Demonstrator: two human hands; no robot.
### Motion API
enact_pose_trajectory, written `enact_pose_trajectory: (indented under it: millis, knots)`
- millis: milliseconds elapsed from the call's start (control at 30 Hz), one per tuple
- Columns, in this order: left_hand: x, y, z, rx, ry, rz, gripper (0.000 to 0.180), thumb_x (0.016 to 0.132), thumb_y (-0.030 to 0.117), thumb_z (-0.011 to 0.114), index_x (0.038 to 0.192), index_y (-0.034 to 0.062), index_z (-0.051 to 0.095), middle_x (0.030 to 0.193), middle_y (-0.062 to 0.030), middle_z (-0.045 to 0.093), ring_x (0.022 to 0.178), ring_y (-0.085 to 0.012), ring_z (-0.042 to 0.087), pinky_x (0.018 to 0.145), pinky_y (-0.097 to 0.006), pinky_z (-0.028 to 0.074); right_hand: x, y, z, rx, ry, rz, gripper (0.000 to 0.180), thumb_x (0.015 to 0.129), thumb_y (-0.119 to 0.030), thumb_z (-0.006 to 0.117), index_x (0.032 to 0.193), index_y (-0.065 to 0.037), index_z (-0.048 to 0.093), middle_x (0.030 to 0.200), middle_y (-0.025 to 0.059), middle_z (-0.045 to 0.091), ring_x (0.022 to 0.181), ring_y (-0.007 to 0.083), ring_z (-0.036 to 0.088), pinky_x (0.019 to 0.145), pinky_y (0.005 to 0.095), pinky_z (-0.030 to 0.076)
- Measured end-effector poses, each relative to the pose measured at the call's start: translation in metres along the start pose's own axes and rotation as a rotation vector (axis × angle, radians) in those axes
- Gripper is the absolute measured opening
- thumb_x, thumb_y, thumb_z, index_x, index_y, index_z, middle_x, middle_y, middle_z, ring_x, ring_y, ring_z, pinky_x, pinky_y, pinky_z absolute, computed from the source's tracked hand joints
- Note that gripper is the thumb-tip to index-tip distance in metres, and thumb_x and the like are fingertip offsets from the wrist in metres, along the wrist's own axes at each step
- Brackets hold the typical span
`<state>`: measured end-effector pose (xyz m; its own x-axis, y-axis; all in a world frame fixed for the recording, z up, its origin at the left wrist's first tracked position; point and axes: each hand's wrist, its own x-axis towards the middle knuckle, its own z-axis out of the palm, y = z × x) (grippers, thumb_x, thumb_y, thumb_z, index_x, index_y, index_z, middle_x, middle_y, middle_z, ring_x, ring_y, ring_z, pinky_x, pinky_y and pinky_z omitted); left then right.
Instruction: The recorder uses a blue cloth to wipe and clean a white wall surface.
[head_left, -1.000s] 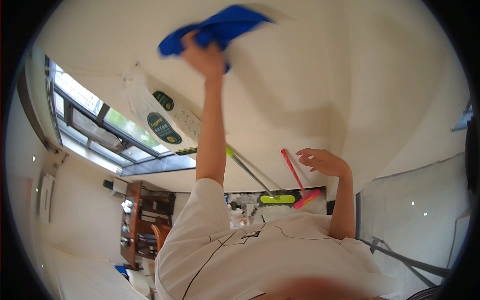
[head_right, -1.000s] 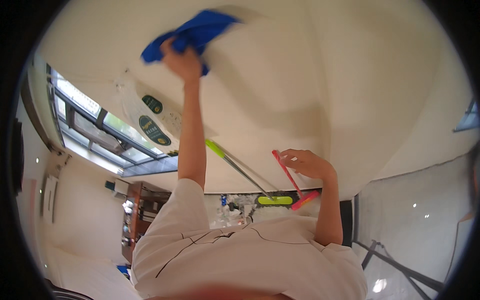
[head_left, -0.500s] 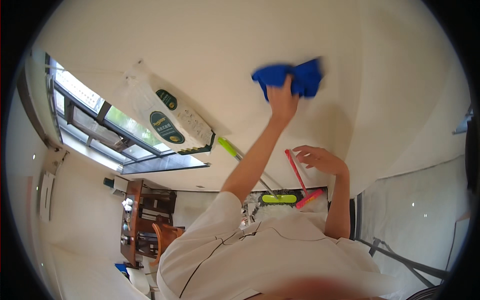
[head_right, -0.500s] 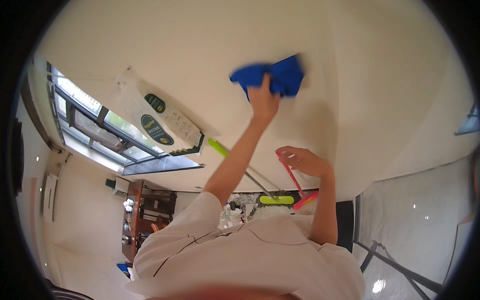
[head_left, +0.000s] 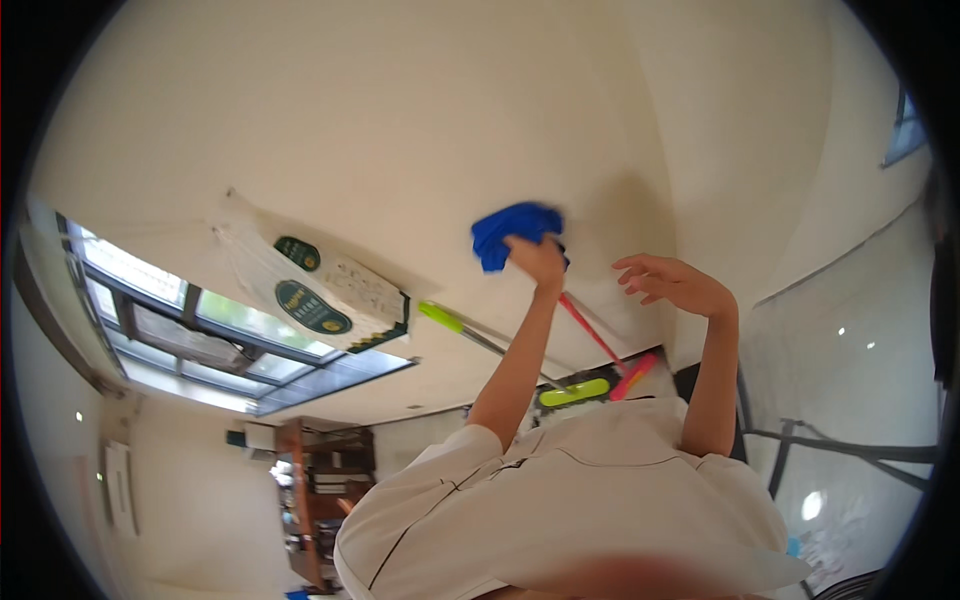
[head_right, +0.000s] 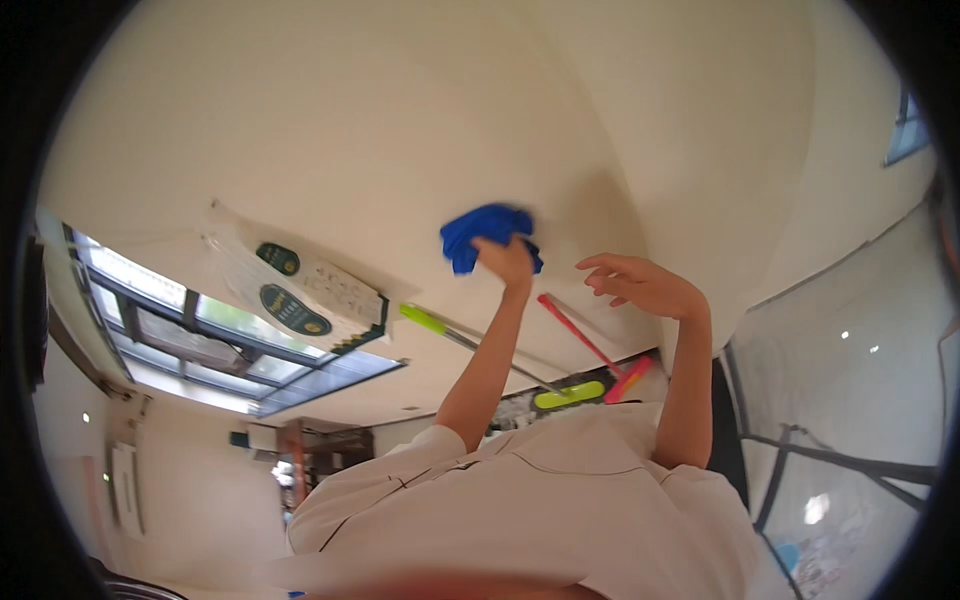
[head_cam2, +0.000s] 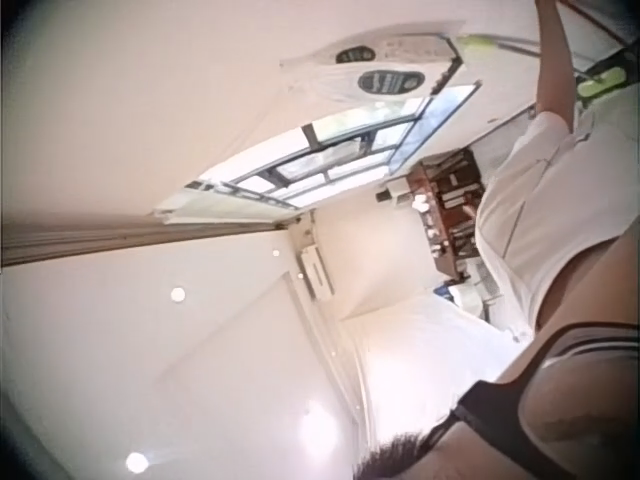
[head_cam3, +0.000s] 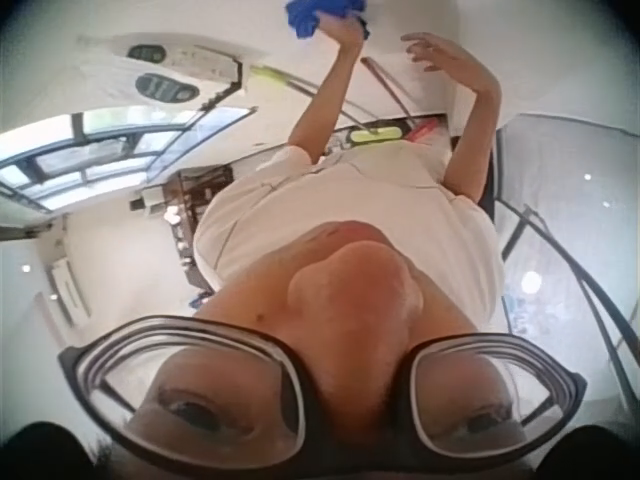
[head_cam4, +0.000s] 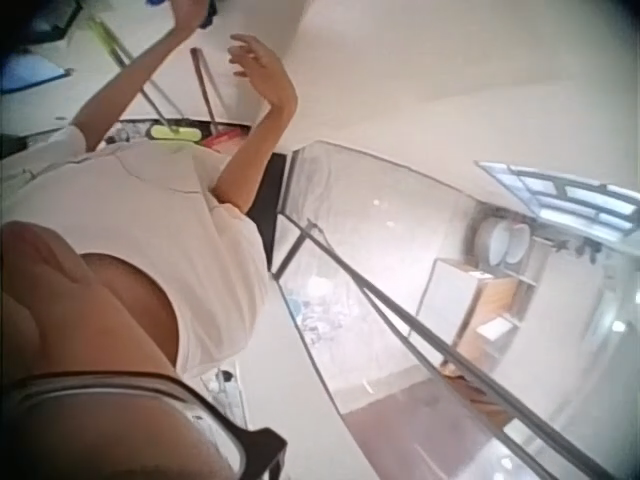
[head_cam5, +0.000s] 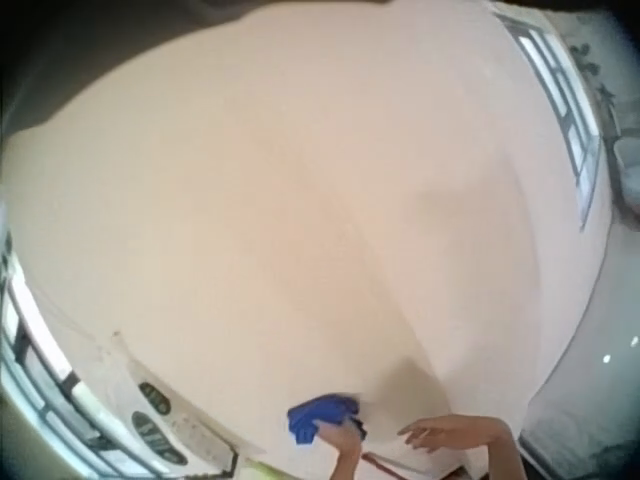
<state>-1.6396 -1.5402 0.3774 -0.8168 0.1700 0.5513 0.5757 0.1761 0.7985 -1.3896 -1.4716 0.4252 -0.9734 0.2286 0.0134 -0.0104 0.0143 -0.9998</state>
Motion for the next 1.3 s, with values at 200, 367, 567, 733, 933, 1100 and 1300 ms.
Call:
enact_pose_trajectory:
  millis: [200,367,567,733,933,1100,1300]
  knots:
    - [0.108,0.160,0.019,0.031,0.155,0.898,0.029,0.062,0.007,0.064,0.090,0.0070,0.059,0.088,-0.0211,0.058,0.090,-0.0427,0.051,0.081,-0.048,0.038,-0.004,-0.027,0.011,0.059,0.068,-0.037,0.038,0.097,-0.030,0.051,0.129,-0.009,0.053,0.114,0.0086,0.059,0.104,0.0175,0.058,0.088,0.0321,0.048]
    - [0.192,0.203,-0.063,-0.228,0.336,0.732,0.036,0.061,-0.001,0.065,0.096,-0.0024,0.054,0.092,-0.0157,0.060,0.081,-0.0290,0.057,0.078,-0.037,0.046,-0.010,-0.014,0.008,0.160,0.037,-0.116,0.036,0.097,-0.024,0.049,0.127,-0.004,0.053,0.111,0.0079,0.060,0.105,0.0184,0.058,0.086,0.0335,0.050]
    - [0.083,-0.012,-0.060,0.059,0.328,0.310,0.054,0.073,0.001,0.064,0.121,-0.0103,0.044,0.116,-0.0264,0.053,0.106,-0.0425,0.053,0.096,-0.048,0.037,-0.024,-0.002,-0.021,-0.021,0.024,-0.039,0.035,0.097,-0.023,0.049,0.127,-0.006,0.055,0.109,0.0069,0.060,0.103,0.0169,0.057,0.086,0.0327,0.050]
    - [-0.052,-0.055,0.028,0.094,-0.332,0.382,0.023,0.068,0.004,0.061,0.091,0.0020,0.066,0.094,-0.0203,0.062,0.096,-0.0411,0.054,0.088,-0.047,0.039,-0.020,-0.008,-0.030,0.011,0.139,0.046,0.040,0.095,-0.025,0.051,0.132,-0.011,0.051,0.110,0.0067,0.058,0.103,0.0161,0.056,0.086,0.0315,0.048]
    - [0.099,0.135,0.001,0.225,0.128,0.599,0.056,0.067,0.002,0.059,0.119,-0.0096,0.045,0.102,-0.0315,0.057,0.100,-0.0498,0.050,0.092,-0.052,0.037,-0.003,-0.024,-0.006,-0.125,0.035,-0.010,0.049,0.095,-0.031,0.054,0.138,-0.012,0.043,0.117,0.0153,0.058,0.106,0.0208,0.056,0.085,0.0336,0.048]
    - [0.183,0.132,-0.094,0.025,0.355,0.586,0.043,0.069,-0.001,0.061,0.110,-0.0033,0.050,0.100,-0.0261,0.058,0.092,-0.0458,0.053,0.085,-0.047,0.040,-0.002,-0.023,-0.004,-0.142,-0.031,-0.032,0.052,0.094,-0.031,0.055,0.140,-0.013,0.040,0.120,0.0179,0.057,0.109,0.0240,0.056,0.086,0.0345,0.047]
    - [0.047,-0.067,-0.112,0.448,-0.058,0.094,0.059,0.075,0.005,0.061,0.127,-0.0137,0.043,0.115,-0.0349,0.055,0.107,-0.0470,0.053,0.097,-0.048,0.040,-0.010,-0.022,-0.009,-0.190,-0.027,0.043,0.053,0.094,-0.033,0.056,0.141,-0.015,0.039,0.121,0.0178,0.055,0.107,0.0255,0.057,0.083,0.0342,0.050]
